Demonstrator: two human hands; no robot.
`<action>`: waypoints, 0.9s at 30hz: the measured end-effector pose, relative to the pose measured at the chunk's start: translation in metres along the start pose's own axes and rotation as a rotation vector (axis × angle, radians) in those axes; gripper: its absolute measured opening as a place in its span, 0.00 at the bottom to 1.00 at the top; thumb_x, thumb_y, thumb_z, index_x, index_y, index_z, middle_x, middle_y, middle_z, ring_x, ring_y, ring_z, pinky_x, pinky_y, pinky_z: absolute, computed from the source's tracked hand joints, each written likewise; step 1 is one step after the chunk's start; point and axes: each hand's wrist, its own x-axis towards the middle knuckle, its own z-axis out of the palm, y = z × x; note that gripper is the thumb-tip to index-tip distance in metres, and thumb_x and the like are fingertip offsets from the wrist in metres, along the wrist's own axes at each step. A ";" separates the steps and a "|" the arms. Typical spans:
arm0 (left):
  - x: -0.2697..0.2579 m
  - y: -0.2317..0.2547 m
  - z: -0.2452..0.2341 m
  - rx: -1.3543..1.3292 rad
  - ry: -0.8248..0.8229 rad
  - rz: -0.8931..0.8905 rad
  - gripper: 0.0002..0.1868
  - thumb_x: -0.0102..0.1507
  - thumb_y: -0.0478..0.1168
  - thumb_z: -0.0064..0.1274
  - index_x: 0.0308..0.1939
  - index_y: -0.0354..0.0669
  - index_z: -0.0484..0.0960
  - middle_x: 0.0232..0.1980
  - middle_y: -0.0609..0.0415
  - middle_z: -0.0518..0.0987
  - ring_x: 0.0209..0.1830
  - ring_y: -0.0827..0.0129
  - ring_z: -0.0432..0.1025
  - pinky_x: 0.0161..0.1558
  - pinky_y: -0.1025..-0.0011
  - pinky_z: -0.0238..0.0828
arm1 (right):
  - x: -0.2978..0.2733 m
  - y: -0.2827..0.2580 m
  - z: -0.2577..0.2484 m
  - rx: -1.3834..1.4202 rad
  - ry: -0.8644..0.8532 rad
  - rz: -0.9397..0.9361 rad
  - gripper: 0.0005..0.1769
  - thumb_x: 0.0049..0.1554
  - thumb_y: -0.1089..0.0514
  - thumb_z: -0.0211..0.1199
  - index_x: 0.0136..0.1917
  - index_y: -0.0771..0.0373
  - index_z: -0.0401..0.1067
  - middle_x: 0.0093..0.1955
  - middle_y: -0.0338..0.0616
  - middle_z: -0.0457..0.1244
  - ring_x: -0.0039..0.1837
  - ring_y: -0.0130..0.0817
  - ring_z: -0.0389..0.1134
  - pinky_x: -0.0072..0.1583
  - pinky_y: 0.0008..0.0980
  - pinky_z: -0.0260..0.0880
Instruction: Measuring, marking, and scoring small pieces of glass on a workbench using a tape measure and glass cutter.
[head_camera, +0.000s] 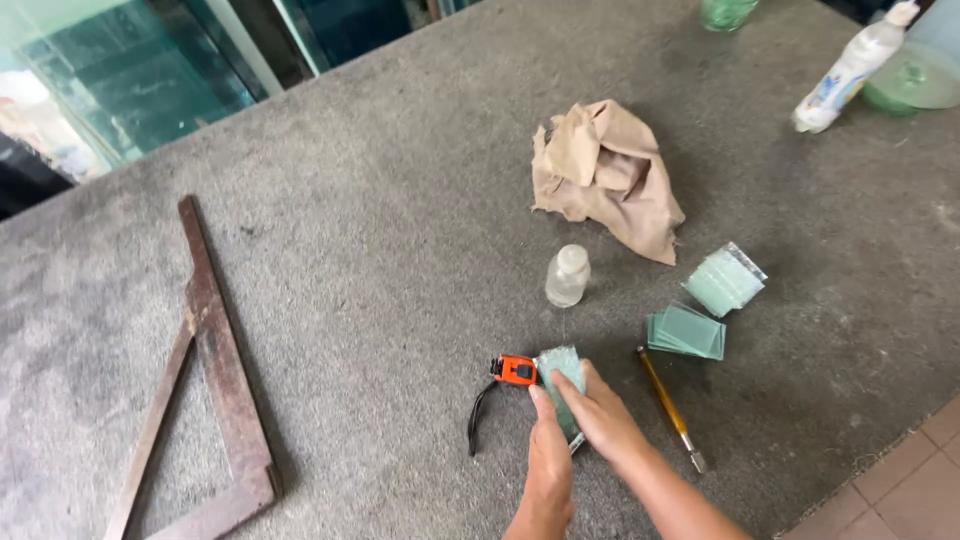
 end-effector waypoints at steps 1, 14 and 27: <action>0.001 -0.002 -0.004 0.022 0.057 0.020 0.44 0.66 0.70 0.27 0.79 0.49 0.60 0.83 0.56 0.58 0.85 0.69 0.49 0.81 0.67 0.44 | -0.001 0.000 0.000 0.056 0.031 0.018 0.55 0.53 0.24 0.48 0.84 0.51 0.43 0.87 0.36 0.39 0.87 0.32 0.38 0.82 0.35 0.37; 0.011 0.013 0.000 0.122 0.097 0.032 0.43 0.64 0.70 0.35 0.76 0.51 0.67 0.79 0.53 0.66 0.81 0.65 0.60 0.78 0.67 0.55 | -0.019 -0.032 -0.010 0.343 0.010 0.172 0.51 0.54 0.31 0.52 0.84 0.49 0.42 0.88 0.32 0.38 0.87 0.28 0.39 0.83 0.44 0.38; -0.004 0.033 0.022 -0.001 0.096 0.036 0.42 0.64 0.67 0.39 0.78 0.52 0.61 0.84 0.59 0.56 0.85 0.72 0.50 0.81 0.67 0.46 | -0.006 -0.031 -0.007 0.309 0.092 0.193 0.51 0.53 0.28 0.54 0.83 0.50 0.49 0.88 0.36 0.40 0.87 0.28 0.40 0.83 0.39 0.38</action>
